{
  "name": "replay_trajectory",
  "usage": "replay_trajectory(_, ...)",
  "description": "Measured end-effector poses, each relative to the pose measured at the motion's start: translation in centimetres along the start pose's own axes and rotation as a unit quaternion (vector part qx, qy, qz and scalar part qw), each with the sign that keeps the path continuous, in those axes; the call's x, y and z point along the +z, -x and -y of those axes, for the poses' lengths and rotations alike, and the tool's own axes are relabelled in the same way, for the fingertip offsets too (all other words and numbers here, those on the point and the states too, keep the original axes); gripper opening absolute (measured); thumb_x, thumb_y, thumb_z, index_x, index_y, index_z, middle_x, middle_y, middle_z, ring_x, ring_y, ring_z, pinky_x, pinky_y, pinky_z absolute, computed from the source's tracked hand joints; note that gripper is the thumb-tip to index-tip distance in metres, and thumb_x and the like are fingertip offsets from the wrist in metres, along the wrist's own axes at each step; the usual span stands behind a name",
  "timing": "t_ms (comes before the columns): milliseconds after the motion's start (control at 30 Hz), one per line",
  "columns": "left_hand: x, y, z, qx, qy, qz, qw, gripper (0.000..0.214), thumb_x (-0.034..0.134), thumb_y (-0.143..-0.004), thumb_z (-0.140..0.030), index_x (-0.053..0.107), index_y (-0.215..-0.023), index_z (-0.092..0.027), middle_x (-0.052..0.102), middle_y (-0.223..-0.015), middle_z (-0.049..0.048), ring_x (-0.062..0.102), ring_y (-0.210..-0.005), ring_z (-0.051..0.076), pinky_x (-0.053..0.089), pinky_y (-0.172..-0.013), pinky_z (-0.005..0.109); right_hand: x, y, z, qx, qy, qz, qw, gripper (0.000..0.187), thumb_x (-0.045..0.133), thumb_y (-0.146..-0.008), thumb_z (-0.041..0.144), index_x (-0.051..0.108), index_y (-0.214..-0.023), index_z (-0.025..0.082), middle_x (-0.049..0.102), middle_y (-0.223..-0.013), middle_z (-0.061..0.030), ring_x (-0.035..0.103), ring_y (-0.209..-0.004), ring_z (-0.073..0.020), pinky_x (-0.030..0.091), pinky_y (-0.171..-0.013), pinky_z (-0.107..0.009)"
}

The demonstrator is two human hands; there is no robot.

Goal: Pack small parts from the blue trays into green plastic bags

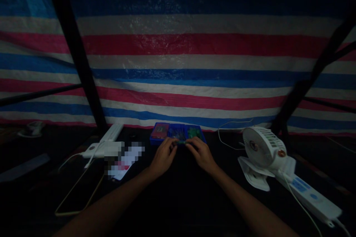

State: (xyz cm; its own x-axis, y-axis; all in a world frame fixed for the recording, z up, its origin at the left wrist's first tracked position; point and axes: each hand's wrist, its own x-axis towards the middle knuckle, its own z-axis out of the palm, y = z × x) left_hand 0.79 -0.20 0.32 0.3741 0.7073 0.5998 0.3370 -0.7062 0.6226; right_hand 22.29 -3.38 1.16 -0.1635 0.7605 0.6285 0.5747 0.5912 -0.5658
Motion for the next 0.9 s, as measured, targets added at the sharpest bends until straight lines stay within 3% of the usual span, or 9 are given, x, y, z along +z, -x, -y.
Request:
replay_trajectory(167,0.0,-0.1,0.0,0.004,-0.015,-0.007,1.0,0.021,0.048,-0.105,-0.032,0.063,-0.098,-0.02,0.064,-0.102,0.0067,0.062,-0.099,0.022,0.05,-0.092,0.037,0.3,0.0,0.4,-0.001,0.004,-0.013,1.0,0.022,0.052,-0.105,0.032,0.07,-0.097,0.023,0.064,-0.101,-0.0072,0.064,-0.097,-0.0227,0.051,-0.089,-0.036)
replay_trajectory(267,0.2,0.0,0.4,-0.017,0.001,-0.002,1.0,0.019,0.047,-0.106,-0.032,0.062,-0.103,-0.021,0.066,-0.1,0.0055,0.064,-0.097,0.021,0.051,-0.09,0.036,0.4,0.2,0.3,0.026,-0.01,-0.009,1.0,0.014,0.053,-0.104,0.032,0.064,-0.106,0.024,0.065,-0.099,-0.0048,0.066,-0.09,-0.021,0.052,-0.085,-0.034)
replay_trajectory(400,0.4,0.2,0.9,-0.051,0.043,0.0,0.998,0.026,0.049,-0.105,-0.03,0.053,-0.129,-0.023,0.067,-0.097,0.0026,0.067,-0.087,0.018,0.052,-0.085,0.032,0.4,0.4,0.0,0.069,-0.028,-0.006,0.997,0.016,0.052,-0.103,0.032,0.057,-0.116,0.024,0.067,-0.09,-0.0015,0.064,-0.072,-0.0176,0.052,-0.067,-0.029)
replay_trajectory(567,0.2,0.2,0.8,-0.02,0.021,0.002,1.0,0.02,0.043,-0.106,-0.026,0.061,-0.114,-0.022,0.069,-0.107,0.0052,0.067,-0.099,0.02,0.051,-0.092,0.034,0.3,0.3,-0.4,0.042,-0.028,0.011,0.999,0.024,0.045,-0.103,0.026,0.067,-0.115,0.023,0.071,-0.097,-0.0057,0.068,-0.083,-0.02,0.054,-0.073,-0.031)
replay_trajectory(733,0.2,0.1,0.8,-0.004,-0.009,-0.005,1.0,0.027,0.045,-0.103,-0.02,0.06,-0.125,-0.022,0.066,-0.116,0.0077,0.064,-0.106,0.022,0.05,-0.097,0.038,0.4,0.3,-0.7,0.035,-0.021,-0.008,0.999,0.021,0.056,-0.1,0.03,0.068,-0.116,0.023,0.072,-0.11,-0.0063,0.068,-0.094,-0.0218,0.053,-0.086,-0.033)
replay_trajectory(900,0.2,0.0,0.8,-0.009,-0.036,-0.008,0.999,0.018,0.051,-0.104,-0.031,0.065,-0.103,-0.02,0.065,-0.099,0.0053,0.062,-0.093,0.021,0.05,-0.088,0.035,0.4,0.2,0.0,0.057,-0.025,-0.007,0.998,0.024,0.05,-0.105,0.038,0.068,-0.101,0.022,0.071,-0.092,-0.0046,0.068,-0.085,-0.0207,0.052,-0.073,-0.028)
